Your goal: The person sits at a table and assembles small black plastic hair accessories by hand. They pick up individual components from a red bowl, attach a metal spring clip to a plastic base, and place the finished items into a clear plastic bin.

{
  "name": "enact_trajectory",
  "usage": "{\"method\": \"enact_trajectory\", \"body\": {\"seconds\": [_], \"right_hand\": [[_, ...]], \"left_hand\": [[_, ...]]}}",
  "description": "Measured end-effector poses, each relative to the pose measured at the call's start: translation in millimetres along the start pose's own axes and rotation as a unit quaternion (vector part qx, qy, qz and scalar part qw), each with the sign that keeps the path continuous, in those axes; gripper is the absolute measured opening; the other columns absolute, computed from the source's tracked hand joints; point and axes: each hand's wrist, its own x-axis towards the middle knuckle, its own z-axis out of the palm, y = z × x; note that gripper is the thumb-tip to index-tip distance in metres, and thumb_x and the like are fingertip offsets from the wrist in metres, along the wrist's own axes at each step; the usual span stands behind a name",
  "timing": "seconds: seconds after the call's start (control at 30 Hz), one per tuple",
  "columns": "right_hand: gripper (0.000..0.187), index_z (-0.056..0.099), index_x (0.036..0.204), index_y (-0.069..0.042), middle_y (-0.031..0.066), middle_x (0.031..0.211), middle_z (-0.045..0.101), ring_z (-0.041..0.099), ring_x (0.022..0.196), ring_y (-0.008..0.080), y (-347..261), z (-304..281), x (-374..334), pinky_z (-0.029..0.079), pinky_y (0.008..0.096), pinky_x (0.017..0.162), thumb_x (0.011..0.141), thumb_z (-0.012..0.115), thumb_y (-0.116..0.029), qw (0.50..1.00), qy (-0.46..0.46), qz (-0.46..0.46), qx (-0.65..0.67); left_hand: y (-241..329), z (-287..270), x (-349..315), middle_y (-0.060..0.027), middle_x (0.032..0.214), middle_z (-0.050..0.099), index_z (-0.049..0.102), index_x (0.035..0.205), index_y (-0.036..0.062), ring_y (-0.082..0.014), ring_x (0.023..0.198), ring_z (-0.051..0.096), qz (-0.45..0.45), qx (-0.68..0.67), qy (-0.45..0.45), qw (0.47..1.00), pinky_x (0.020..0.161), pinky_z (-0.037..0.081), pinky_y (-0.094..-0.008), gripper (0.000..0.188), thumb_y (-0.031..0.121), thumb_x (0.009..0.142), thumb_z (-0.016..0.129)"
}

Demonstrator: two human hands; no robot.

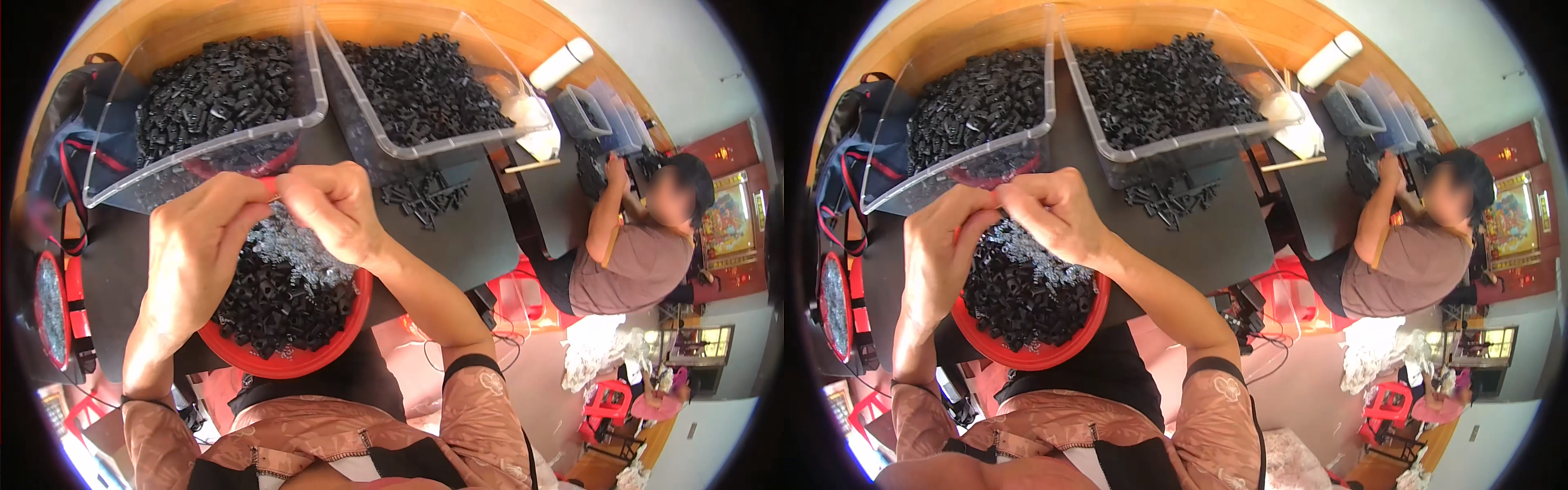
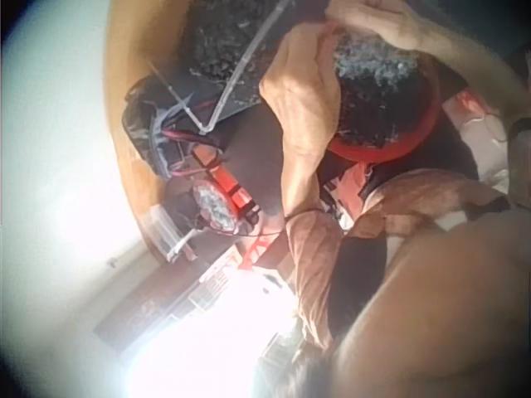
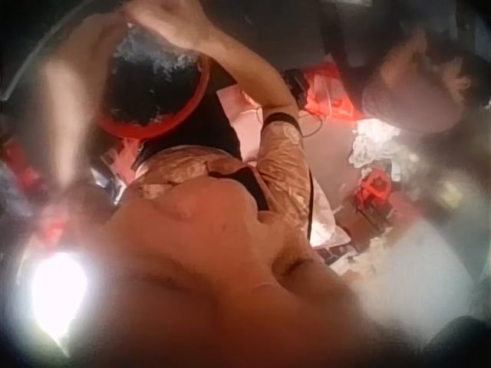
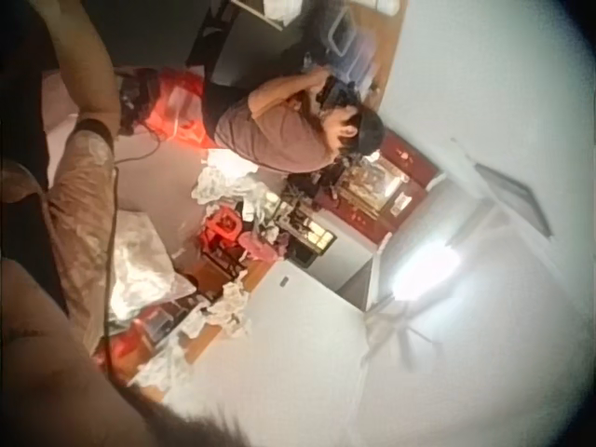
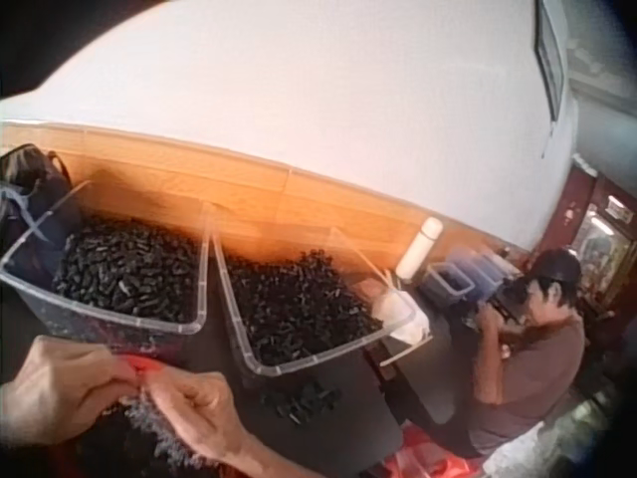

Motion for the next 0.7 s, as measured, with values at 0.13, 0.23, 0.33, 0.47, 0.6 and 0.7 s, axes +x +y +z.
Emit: {"method": "enact_trajectory", "body": {"seconds": [0.13, 0.23, 0.33, 0.47, 0.6, 0.7], "right_hand": [[0.039, 0.047, 0.067, -0.002, -0.0016, 0.064, 0.044, 0.038, 0.06, 0.0057, 21, -11, -4, 0.031, 0.025, 0.053, 0.103, 0.049, -0.015, 0.995, 0.011, 0.026, 0.098], [0.038, 0.049, 0.069, -0.002, -0.0011, 0.065, 0.045, 0.038, 0.061, 0.0053, 35, -13, -4, 0.031, 0.0239, 0.054, 0.105, 0.046, -0.017, 0.998, 0.004, 0.042, 0.041], [0.035, 0.053, 0.075, -0.003, -0.0027, 0.069, 0.047, 0.038, 0.06, 0.0038, 34, -9, -4, 0.03, 0.0221, 0.054, 0.105, 0.046, -0.02, 0.992, 0.039, 0.11, 0.051], [0.035, 0.054, 0.074, -0.004, -0.0029, 0.07, 0.048, 0.037, 0.057, 0.003, 33, -18, -2, 0.029, 0.0209, 0.051, 0.103, 0.046, -0.022, 0.993, 0.043, 0.112, 0.019], [0.036, 0.052, 0.071, -0.003, -0.0026, 0.068, 0.048, 0.037, 0.056, 0.0033, 37, -22, -2, 0.028, 0.0213, 0.05, 0.102, 0.049, -0.021, 0.992, 0.043, 0.12, 0.018], [0.035, 0.052, 0.071, -0.003, -0.0028, 0.067, 0.047, 0.036, 0.055, 0.0034, 37, -24, -1, 0.028, 0.0212, 0.05, 0.102, 0.049, -0.02, 0.992, 0.044, 0.117, 0.013]], "left_hand": [[-9, -19, 9, -0.0093, 0.087, 0.07, 0.069, 0.092, 0.0047, -0.0287, 0.078, 0.067, 0.045, 0.088, -0.044, 0.994, 0.068, 0.053, -0.0378, 0.013, 0.002, 0.08, 0.069], [-13, -27, 6, -0.0054, 0.083, 0.072, 0.071, 0.084, 0.0058, -0.0248, 0.071, 0.068, 0.144, -0.118, -0.05, 0.981, 0.064, 0.051, -0.0338, 0.003, 0.006, 0.081, 0.07], [-5, -41, 3, -0.0027, 0.085, 0.073, 0.079, 0.087, 0.0081, -0.0185, 0.068, 0.068, 0.213, -0.276, -0.132, 0.928, 0.059, 0.052, -0.0314, 0.011, 0.013, 0.086, 0.069], [-1, -44, 2, -0.0033, 0.084, 0.071, 0.079, 0.091, 0.0061, -0.0185, 0.069, 0.066, 0.267, -0.365, -0.149, 0.879, 0.058, 0.053, -0.0287, 0.016, 0.017, 0.09, 0.068], [-1, -41, -1, -0.0046, 0.085, 0.072, 0.08, 0.091, 0.0062, -0.0184, 0.072, 0.066, 0.263, -0.411, -0.145, 0.861, 0.059, 0.053, -0.0285, 0.022, 0.02, 0.096, 0.063], [0, -41, -1, -0.0051, 0.086, 0.072, 0.08, 0.091, 0.0065, -0.0181, 0.072, 0.067, 0.264, -0.425, -0.147, 0.853, 0.06, 0.052, -0.0278, 0.023, 0.019, 0.097, 0.061]]}}
